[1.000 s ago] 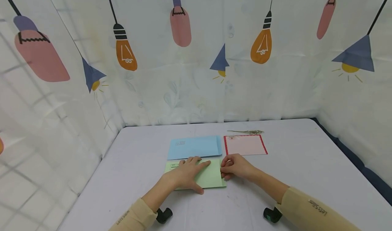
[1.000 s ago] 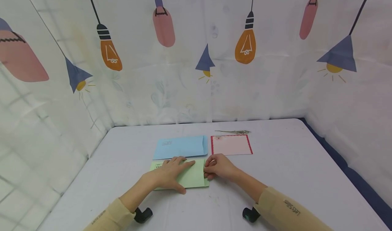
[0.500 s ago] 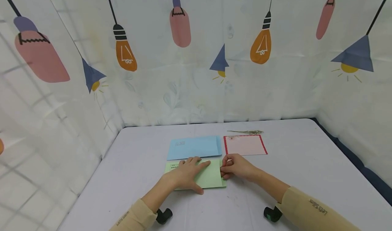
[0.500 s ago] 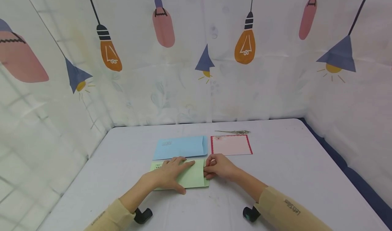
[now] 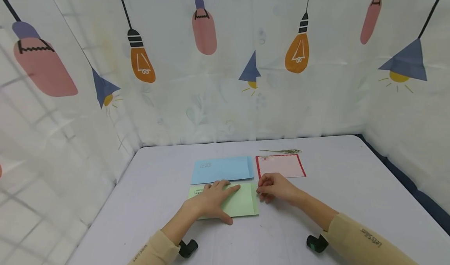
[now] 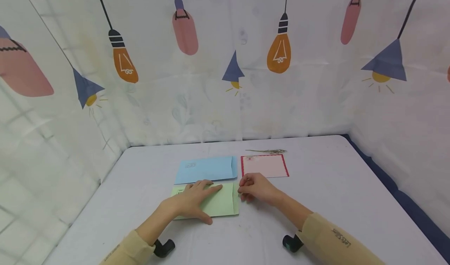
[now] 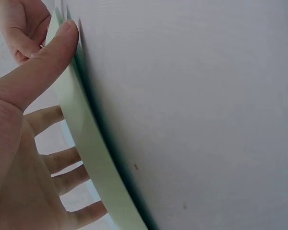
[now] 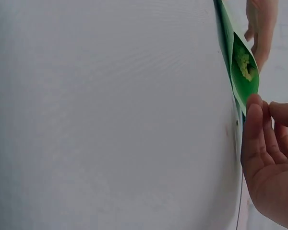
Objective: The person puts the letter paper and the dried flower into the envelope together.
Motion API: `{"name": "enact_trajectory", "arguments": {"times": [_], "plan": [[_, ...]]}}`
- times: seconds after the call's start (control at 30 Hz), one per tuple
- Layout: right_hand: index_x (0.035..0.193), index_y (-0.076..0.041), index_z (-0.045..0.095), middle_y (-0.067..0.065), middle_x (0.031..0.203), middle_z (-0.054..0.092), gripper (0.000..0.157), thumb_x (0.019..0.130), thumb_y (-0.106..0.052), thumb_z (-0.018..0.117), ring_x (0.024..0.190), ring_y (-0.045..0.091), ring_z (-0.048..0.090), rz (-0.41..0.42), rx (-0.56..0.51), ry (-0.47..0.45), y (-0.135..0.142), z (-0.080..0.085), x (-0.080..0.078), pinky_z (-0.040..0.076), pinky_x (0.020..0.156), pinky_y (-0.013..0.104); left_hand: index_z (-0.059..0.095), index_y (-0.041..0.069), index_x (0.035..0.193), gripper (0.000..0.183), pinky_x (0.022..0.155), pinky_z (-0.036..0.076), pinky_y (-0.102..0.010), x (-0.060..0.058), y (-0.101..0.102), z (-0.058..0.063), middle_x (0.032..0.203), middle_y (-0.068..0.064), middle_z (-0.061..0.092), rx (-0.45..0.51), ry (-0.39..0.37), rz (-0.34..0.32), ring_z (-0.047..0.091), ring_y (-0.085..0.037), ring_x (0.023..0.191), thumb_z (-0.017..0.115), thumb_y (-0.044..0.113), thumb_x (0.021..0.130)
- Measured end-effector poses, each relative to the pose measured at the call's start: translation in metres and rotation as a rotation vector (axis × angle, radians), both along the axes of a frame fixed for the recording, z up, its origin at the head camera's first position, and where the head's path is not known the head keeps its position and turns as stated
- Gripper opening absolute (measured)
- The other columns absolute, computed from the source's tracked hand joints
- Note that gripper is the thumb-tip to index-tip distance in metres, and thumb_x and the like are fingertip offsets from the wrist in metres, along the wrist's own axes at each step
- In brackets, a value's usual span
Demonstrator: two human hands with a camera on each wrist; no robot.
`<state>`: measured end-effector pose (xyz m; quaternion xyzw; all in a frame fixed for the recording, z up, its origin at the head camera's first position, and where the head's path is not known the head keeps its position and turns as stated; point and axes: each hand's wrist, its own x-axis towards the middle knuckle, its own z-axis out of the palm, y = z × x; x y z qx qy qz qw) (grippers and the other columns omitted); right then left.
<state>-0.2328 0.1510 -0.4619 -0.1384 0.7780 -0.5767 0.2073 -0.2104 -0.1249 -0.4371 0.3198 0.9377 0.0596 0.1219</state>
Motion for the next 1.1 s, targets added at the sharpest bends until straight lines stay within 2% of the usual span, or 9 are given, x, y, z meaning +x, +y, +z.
{"name": "enact_trajectory", "arguments": {"times": [0.1,0.27,0.43,0.7,0.83,0.97,1.1], "plan": [[0.099,-0.002,0.059,0.013,0.086,0.067,0.018,0.091,-0.015,0.068,0.075,0.027,0.065,-0.043,0.025,0.025,0.002,0.000,-0.003,0.055,0.067,0.035,0.026,0.034,0.152,0.104,0.102,0.028,-0.056,0.000,-0.002,0.002,0.149,-0.007,0.030,0.015,-0.011,0.003,0.031,-0.028,0.135,0.074,0.068,0.067],[0.099,-0.001,0.060,0.014,0.087,0.067,0.016,0.091,-0.013,0.067,0.076,0.028,0.065,-0.079,0.005,0.006,0.003,0.000,-0.009,0.055,0.070,0.036,0.030,0.035,0.151,0.100,0.101,0.029,-0.054,-0.004,-0.004,0.003,0.147,-0.005,0.032,0.043,-0.012,-0.013,0.032,-0.024,0.133,0.071,0.071,0.068],[0.104,0.002,0.061,0.015,0.089,0.067,0.019,0.092,-0.013,0.066,0.077,0.028,0.064,-0.099,-0.015,0.008,0.003,0.002,-0.016,0.055,0.072,0.036,0.034,0.033,0.149,0.087,0.102,0.029,-0.053,-0.013,-0.005,0.007,0.146,-0.004,0.033,0.094,0.027,-0.024,0.034,-0.022,0.132,0.065,0.069,0.076],[0.110,0.005,0.062,0.017,0.096,0.067,0.025,0.091,-0.010,0.067,0.083,0.026,0.065,-0.164,-0.028,0.020,0.001,0.006,-0.036,0.055,0.076,0.035,0.040,0.026,0.147,0.061,0.098,0.030,-0.057,-0.040,-0.003,0.013,0.145,-0.009,0.037,0.171,0.118,-0.022,0.035,-0.025,0.132,0.053,0.054,0.094],[0.110,0.005,0.062,0.016,0.099,0.065,0.024,0.091,-0.008,0.067,0.088,0.026,0.065,-0.205,-0.024,0.023,-0.004,0.011,-0.044,0.054,0.079,0.036,0.041,0.023,0.147,0.061,0.098,0.030,-0.058,-0.053,-0.004,0.012,0.145,-0.012,0.037,0.171,0.140,0.020,0.035,-0.028,0.132,0.055,0.051,0.094],[0.109,0.004,0.063,0.015,0.100,0.065,0.022,0.090,-0.007,0.068,0.090,0.026,0.066,-0.265,-0.040,0.008,-0.010,0.009,-0.055,0.054,0.078,0.036,0.040,0.023,0.148,0.065,0.100,0.027,-0.058,-0.065,-0.005,0.010,0.148,-0.014,0.033,0.148,0.122,0.062,0.030,-0.029,0.135,0.060,0.050,0.092],[0.112,0.006,0.062,0.017,0.100,0.065,0.025,0.090,-0.006,0.067,0.091,0.027,0.067,-0.254,-0.064,0.008,-0.016,0.005,-0.065,0.054,0.078,0.035,0.039,0.024,0.148,0.067,0.101,0.026,-0.058,-0.077,-0.008,0.007,0.149,-0.014,0.031,0.122,0.098,0.087,0.028,-0.031,0.136,0.062,0.050,0.090]]}}
